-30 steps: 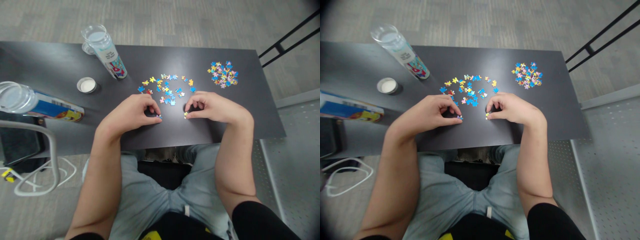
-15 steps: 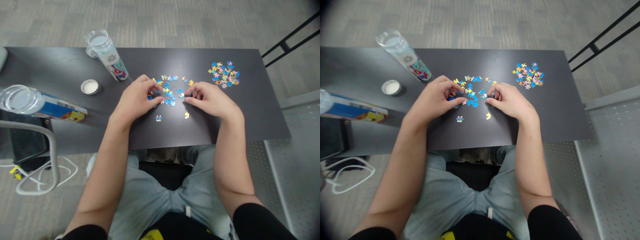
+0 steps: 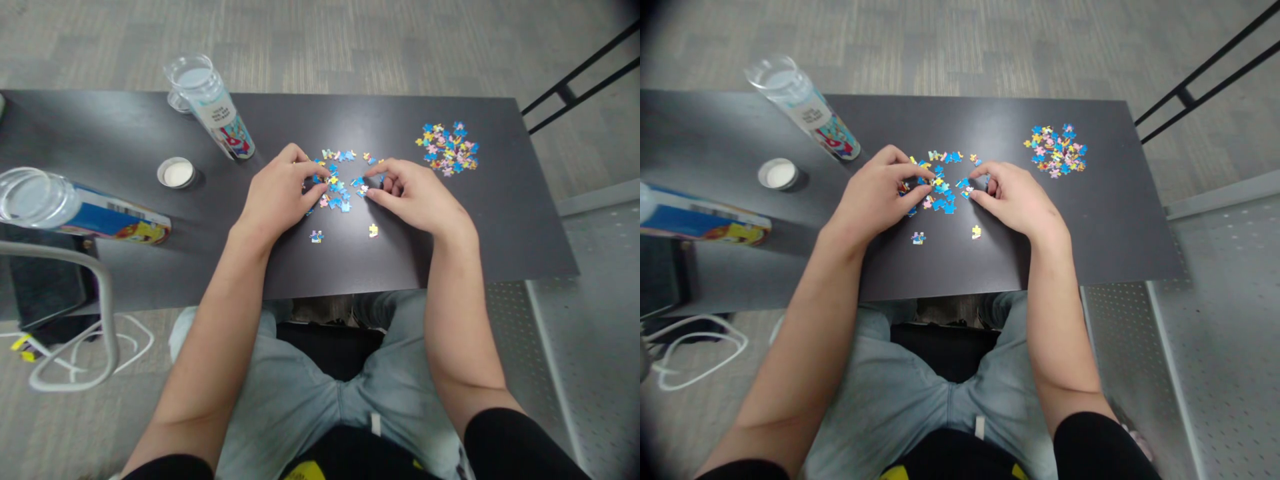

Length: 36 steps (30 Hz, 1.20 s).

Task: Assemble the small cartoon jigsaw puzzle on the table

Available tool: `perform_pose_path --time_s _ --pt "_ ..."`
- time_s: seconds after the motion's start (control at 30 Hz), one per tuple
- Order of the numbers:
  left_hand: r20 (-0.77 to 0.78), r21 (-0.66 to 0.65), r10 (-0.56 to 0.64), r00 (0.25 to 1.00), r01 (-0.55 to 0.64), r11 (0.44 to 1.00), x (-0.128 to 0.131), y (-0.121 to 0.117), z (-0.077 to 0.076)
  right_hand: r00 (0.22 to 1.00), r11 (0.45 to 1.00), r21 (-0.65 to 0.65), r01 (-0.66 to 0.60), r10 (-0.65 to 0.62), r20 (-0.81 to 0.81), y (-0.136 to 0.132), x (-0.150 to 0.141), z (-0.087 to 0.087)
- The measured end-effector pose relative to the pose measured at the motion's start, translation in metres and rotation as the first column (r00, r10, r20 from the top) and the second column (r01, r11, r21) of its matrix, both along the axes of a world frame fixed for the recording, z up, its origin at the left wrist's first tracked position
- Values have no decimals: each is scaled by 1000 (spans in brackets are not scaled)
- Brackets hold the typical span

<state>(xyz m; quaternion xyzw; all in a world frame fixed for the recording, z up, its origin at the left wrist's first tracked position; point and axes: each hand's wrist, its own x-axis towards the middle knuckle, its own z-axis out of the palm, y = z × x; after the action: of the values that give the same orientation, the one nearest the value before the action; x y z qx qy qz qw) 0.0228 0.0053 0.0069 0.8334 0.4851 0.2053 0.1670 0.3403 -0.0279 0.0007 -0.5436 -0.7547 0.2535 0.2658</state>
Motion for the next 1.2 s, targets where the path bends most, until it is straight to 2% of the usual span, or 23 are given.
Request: perform_pose_path --time_s 0.17,0.47,0.6,0.77,0.93,1.07,1.2 --pt "43 -36 39 998 -37 999 4 -2 3 1000 1000 15 1 -1 -23 1 2 -3" --pt "144 -68 1 990 8 998 -5 1 2 1000 1000 -22 13 -14 -28 1 4 2" --pt "133 -46 22 991 -16 999 -12 5 2 999 999 -35 -24 23 -27 1 4 5" --pt "97 -31 103 990 -100 994 -27 10 2 999 1000 -9 -23 23 -22 1 3 5" --pt "116 -30 153 981 -150 988 -45 13 1 999 995 -86 -45 43 -14 0 3 11" --pt "131 -54 161 978 -155 986 -50 11 1 998 993 -97 -59 56 -39 -1 3 11" --pt "111 -62 137 984 -131 989 -51 8 4 997 997 -50 -60 57 -53 -1 2 10"
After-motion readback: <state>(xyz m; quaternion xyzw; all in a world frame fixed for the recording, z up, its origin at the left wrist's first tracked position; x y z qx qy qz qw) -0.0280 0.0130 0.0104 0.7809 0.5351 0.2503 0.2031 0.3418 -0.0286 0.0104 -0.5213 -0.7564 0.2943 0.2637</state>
